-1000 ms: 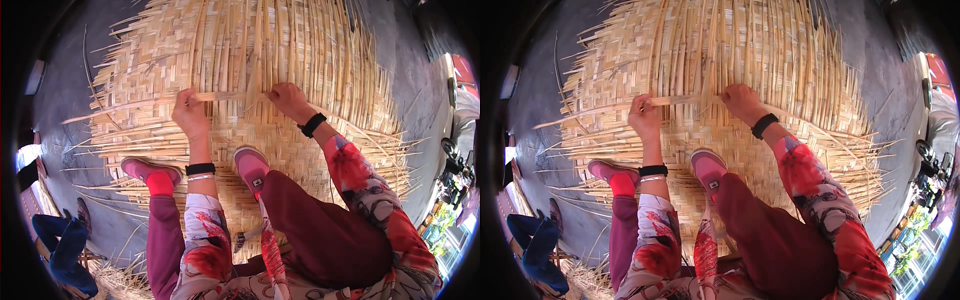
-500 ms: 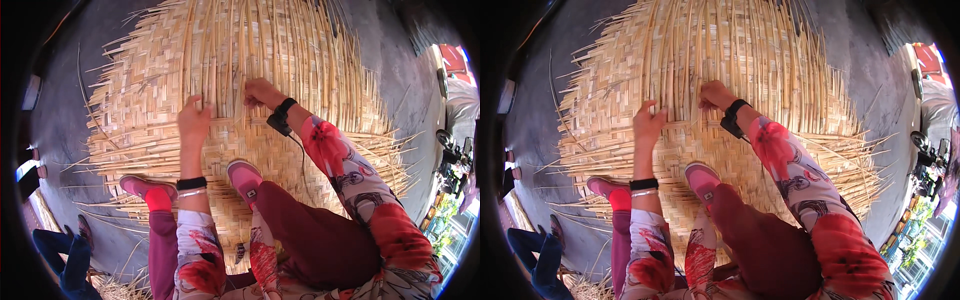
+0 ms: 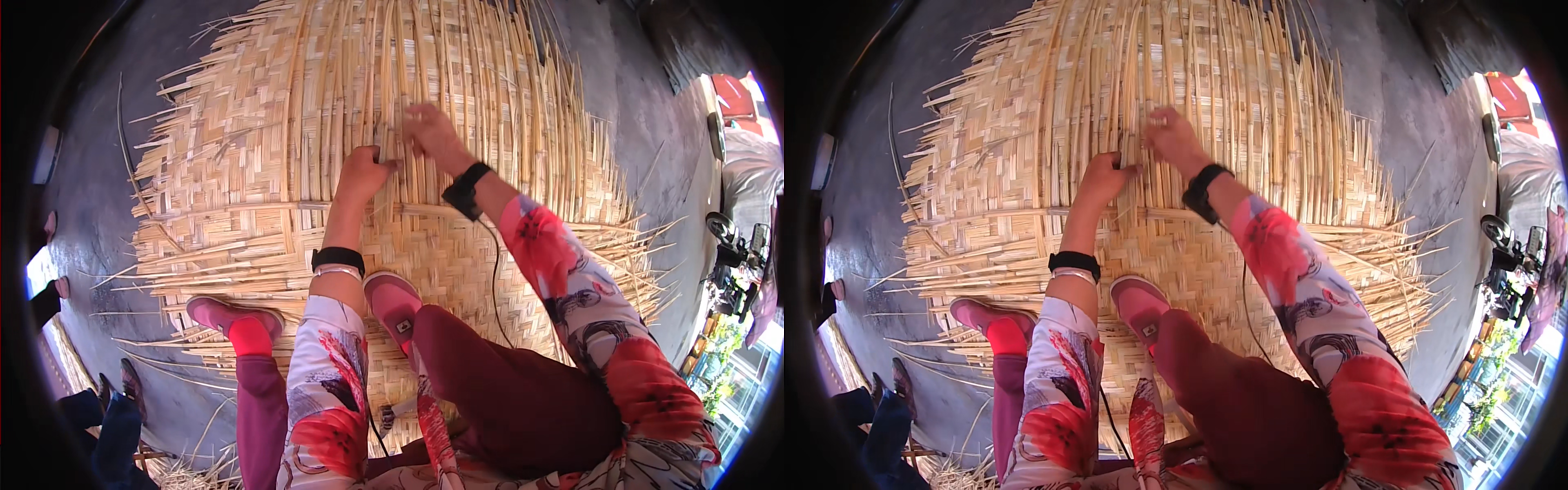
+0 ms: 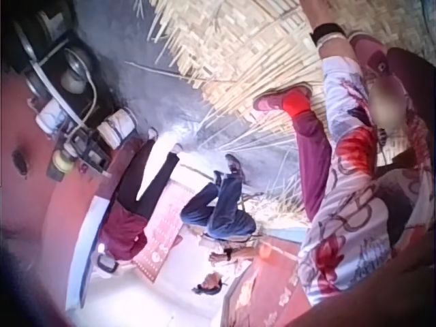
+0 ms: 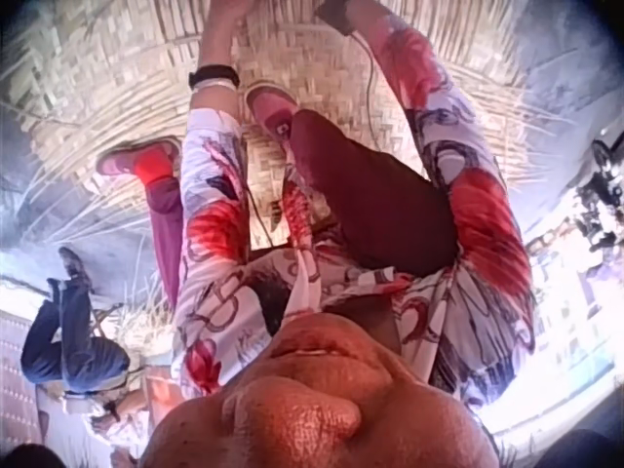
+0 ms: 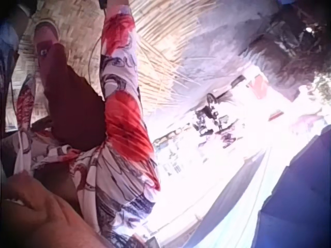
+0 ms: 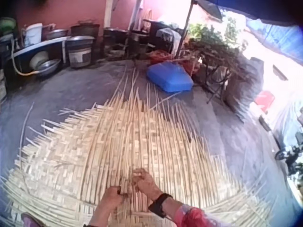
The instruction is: Weaving a large circular mat using thin bamboo strips.
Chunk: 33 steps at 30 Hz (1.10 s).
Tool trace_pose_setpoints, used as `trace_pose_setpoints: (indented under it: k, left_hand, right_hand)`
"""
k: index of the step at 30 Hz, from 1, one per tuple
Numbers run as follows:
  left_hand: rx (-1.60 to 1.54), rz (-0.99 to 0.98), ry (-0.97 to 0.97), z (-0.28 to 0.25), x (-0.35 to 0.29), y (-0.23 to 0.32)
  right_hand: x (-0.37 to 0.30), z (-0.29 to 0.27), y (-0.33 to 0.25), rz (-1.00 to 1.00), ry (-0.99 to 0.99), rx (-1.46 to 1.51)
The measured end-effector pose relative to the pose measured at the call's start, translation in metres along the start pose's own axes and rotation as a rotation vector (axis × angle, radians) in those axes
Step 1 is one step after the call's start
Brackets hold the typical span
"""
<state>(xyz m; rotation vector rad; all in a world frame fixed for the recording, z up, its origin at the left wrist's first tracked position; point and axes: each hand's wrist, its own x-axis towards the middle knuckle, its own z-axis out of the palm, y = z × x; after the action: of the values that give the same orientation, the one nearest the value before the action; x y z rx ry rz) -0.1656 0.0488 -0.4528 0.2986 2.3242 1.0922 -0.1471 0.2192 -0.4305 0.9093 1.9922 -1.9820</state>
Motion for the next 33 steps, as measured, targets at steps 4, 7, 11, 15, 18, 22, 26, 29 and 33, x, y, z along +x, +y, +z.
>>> trace_pose_setpoints:
  k: [4, 7, 11, 15, 18, 22, 26, 29, 33]
  left_hand:
    - [-0.395, 0.095, -0.161, -0.01, -0.01, 0.002]
    - [-0.297, 0.13, -0.092, -0.016, -0.013, 0.0]
    - [-0.248, 0.149, 0.036, -0.006, -0.009, -0.001]
    - [-0.329, 0.055, 0.074, 0.011, -0.005, 0.0]
    - [-0.2, 0.102, 0.115, 0.011, -0.004, 0.002]
    - [-0.164, 0.15, 0.055, 0.001, -0.005, 0.004]
    - [-0.215, 0.09, 0.035, -0.006, -0.006, 0.003]
    - [-0.212, 0.04, 0.109, -0.006, -0.005, 0.002]
    - [-0.145, 0.039, 0.187, -0.003, -0.001, 0.006]
  right_hand:
    - [0.03, -0.014, -0.035, -0.014, -0.326, 0.051]
    - [0.036, -0.02, -0.041, 0.078, -0.571, 0.054]
    - [0.029, -0.022, -0.034, 0.018, -0.379, -0.131]
    - [0.02, -0.013, -0.023, -0.096, -0.165, -0.238]
    - [0.017, 0.001, -0.018, -0.242, -0.025, -0.33]
    - [0.016, 0.006, -0.021, -0.403, 0.053, -0.525]
    - [0.005, -0.004, -0.016, -0.077, -0.313, -0.172]
    - [-0.011, -0.007, 0.004, 0.035, -0.553, -0.345]
    - [-0.032, 0.002, 0.034, 0.022, -0.691, -0.493]
